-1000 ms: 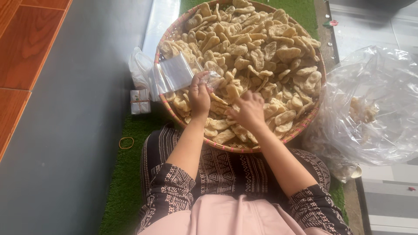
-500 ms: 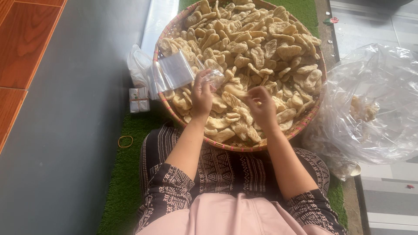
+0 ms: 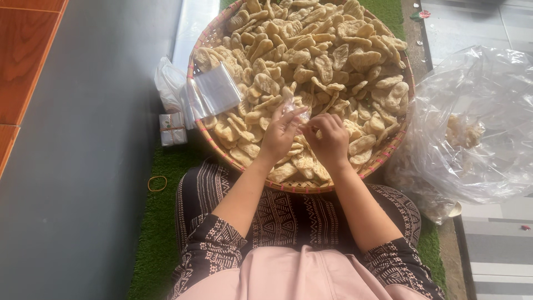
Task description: The person sits on a mat and packs fried snacks from a large woven basket into small clear plastic bags. They open each bag, fill it with snacks, and place the filled bags into a larger plastic bag to the right.
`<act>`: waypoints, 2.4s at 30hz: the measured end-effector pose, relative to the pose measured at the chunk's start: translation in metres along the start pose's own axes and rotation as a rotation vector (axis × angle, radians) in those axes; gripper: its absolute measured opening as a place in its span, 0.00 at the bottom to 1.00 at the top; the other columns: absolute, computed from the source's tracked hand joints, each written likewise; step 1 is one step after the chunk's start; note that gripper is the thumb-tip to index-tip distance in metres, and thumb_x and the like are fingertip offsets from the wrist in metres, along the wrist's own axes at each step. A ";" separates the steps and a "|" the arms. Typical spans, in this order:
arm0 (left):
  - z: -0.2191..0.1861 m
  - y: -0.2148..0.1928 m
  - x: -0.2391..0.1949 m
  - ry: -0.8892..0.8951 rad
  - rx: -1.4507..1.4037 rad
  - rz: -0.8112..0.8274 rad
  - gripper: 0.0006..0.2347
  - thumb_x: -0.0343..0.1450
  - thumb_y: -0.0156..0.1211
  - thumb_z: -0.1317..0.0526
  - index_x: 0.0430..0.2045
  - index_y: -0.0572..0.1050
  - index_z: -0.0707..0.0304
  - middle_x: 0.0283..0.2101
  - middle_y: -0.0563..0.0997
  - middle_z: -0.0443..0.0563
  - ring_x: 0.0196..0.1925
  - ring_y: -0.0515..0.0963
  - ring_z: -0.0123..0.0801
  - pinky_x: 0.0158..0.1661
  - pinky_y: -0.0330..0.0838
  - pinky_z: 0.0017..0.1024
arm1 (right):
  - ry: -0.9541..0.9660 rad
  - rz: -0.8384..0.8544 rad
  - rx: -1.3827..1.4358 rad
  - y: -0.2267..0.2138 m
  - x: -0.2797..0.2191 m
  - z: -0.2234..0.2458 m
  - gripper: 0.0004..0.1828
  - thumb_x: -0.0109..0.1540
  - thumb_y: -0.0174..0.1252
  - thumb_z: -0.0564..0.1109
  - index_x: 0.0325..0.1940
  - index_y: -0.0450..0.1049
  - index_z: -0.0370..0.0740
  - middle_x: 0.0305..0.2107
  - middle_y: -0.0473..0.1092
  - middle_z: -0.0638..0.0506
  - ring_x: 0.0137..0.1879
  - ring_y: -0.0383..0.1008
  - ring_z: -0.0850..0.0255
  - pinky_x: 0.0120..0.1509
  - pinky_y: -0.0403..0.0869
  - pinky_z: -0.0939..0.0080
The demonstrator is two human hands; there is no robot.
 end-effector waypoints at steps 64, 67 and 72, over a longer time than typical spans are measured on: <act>-0.005 -0.006 0.005 -0.250 -0.798 0.096 0.21 0.70 0.60 0.75 0.57 0.65 0.59 0.60 0.69 0.62 0.60 0.77 0.43 0.57 0.78 0.38 | 0.300 0.598 -0.355 0.005 -0.017 -0.078 0.07 0.60 0.64 0.46 0.42 0.80 0.52 0.63 0.66 0.48 0.72 0.59 0.46 0.75 0.58 0.42; -0.008 -0.007 0.005 -0.172 -0.680 0.094 0.29 0.69 0.53 0.80 0.65 0.59 0.55 0.65 0.67 0.58 0.67 0.72 0.37 0.64 0.69 0.34 | 0.383 0.505 -0.352 -0.006 -0.009 -0.091 0.07 0.60 0.68 0.46 0.42 0.80 0.51 0.61 0.69 0.50 0.70 0.63 0.49 0.76 0.58 0.45; -0.007 -0.007 0.007 -0.130 -0.613 0.046 0.31 0.69 0.55 0.82 0.67 0.58 0.57 0.63 0.69 0.55 0.65 0.73 0.39 0.63 0.71 0.37 | 0.375 0.224 -0.172 -0.039 0.002 -0.093 0.15 0.54 0.72 0.44 0.43 0.78 0.43 0.57 0.70 0.43 0.66 0.64 0.45 0.67 0.64 0.47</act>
Point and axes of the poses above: each hand's wrist, its own x-axis towards the middle knuckle, its own y-axis out of the palm, z = x × y, the point moved 8 cm from there along x, towards the middle knuckle
